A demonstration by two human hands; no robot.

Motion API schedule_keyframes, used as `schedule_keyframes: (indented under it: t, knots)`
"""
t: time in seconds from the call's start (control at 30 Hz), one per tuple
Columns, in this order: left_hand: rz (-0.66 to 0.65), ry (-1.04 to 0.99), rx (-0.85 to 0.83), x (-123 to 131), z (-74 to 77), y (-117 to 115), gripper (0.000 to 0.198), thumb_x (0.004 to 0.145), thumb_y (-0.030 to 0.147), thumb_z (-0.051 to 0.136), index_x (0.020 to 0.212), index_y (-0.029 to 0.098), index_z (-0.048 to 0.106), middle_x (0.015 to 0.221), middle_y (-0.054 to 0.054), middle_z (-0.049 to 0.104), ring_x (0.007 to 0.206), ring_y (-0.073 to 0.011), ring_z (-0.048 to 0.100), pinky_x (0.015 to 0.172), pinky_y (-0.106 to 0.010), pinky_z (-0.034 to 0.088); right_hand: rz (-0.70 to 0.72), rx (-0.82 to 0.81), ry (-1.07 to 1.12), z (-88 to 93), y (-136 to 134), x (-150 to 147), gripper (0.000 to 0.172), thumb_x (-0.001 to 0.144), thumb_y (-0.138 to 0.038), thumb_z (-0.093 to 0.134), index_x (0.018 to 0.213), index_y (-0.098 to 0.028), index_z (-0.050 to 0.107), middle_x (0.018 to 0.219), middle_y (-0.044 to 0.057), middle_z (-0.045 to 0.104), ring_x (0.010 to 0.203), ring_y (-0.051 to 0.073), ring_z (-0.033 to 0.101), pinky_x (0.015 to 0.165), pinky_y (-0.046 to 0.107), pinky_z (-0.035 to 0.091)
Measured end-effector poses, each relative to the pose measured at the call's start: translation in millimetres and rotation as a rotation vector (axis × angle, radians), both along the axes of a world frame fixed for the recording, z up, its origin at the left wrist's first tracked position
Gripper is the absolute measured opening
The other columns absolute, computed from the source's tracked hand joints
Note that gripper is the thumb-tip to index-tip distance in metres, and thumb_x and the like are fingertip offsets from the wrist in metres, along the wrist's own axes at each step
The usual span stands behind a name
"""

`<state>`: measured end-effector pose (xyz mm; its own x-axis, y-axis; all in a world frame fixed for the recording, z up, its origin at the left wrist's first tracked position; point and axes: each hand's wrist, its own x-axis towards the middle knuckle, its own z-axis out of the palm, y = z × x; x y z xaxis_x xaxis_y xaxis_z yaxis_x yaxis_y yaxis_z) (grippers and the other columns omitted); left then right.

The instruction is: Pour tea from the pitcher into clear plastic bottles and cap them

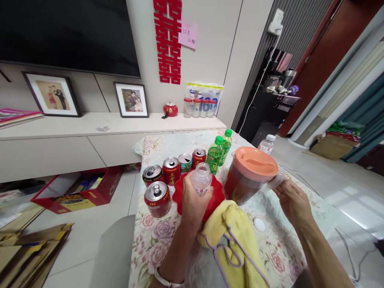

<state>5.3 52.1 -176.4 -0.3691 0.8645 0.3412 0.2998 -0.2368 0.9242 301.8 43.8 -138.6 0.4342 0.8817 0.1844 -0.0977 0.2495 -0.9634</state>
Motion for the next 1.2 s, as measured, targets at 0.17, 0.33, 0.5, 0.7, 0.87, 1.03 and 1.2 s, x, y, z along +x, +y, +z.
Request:
schedule_keyframes:
  t: [0.17,0.33,0.5,0.7,0.87,1.03,1.2]
  knots:
    - [0.045,0.087,0.051,-1,-1.2,0,0.065,0.072,0.019,0.079,0.131,0.019,0.053,0.127,-0.014,0.063,0.125,-0.0329,0.064,0.108,-0.051,0.053,0.026,0.081,0.094,11.7,21,-20,0.055,0.052,-0.064,0.095,0.057,-0.023,0.059,0.060,-0.003,0.061,0.056,0.013,0.057,0.053,0.028,0.052]
    - [0.019,0.023,0.030,-1,0.0,0,0.071,0.071,0.019,0.081,0.135,0.019,0.049,0.132,-0.016,0.061,0.128,-0.0344,0.062,0.111,-0.055,0.050,-0.008,0.139,0.131,18.5,30,-34,0.069,0.054,-0.059,0.095,0.050,-0.021,0.037,0.045,-0.011,0.027,0.041,0.005,0.022,0.038,0.021,0.020]
    - [-0.005,-0.103,0.007,-1,1.8,-2,0.072,0.068,0.016,0.082,0.130,0.020,0.046,0.131,-0.016,0.064,0.123,-0.0341,0.065,0.107,-0.054,0.052,-0.029,0.146,0.130,23.5,33,-42,0.062,0.060,-0.048,0.090,0.050,-0.021,0.034,0.044,-0.011,0.025,0.039,0.004,0.018,0.039,0.024,0.012]
    - [-0.037,-0.111,-0.013,-4,3.8,-4,0.067,0.070,0.014,0.082,0.128,0.022,0.051,0.132,-0.013,0.066,0.126,-0.0330,0.063,0.108,-0.052,0.049,-0.020,0.128,0.095,35.6,32,-50,0.054,0.063,-0.041,0.087,0.050,-0.022,0.038,0.045,-0.010,0.029,0.040,0.005,0.022,0.041,0.024,0.015]
    - [-0.037,-0.121,-0.011,-3,5.2,-4,0.070,0.068,0.009,0.084,0.129,0.022,0.052,0.134,-0.013,0.066,0.127,-0.0329,0.062,0.109,-0.052,0.047,-0.018,0.127,0.054,53.0,30,-54,0.055,0.060,-0.040,0.089,0.050,-0.021,0.038,0.045,-0.010,0.029,0.042,0.005,0.025,0.041,0.024,0.016]
    - [-0.030,-0.125,-0.022,-3,5.5,-3,0.072,0.067,0.007,0.085,0.130,0.021,0.053,0.133,-0.013,0.066,0.127,-0.0337,0.061,0.109,-0.053,0.047,0.008,0.115,0.006,77.0,26,-58,0.056,0.054,-0.040,0.092,0.046,-0.021,0.040,0.046,-0.009,0.029,0.043,0.005,0.024,0.041,0.024,0.015]
    - [-0.028,-0.116,-0.006,-3,3.2,-3,0.073,0.067,0.009,0.086,0.130,0.022,0.053,0.132,-0.013,0.066,0.128,-0.0341,0.061,0.110,-0.053,0.047,0.046,0.096,-0.041,98.4,24,-66,0.051,0.048,-0.038,0.095,0.045,-0.020,0.048,0.044,-0.008,0.031,0.042,0.005,0.026,0.041,0.023,0.016]
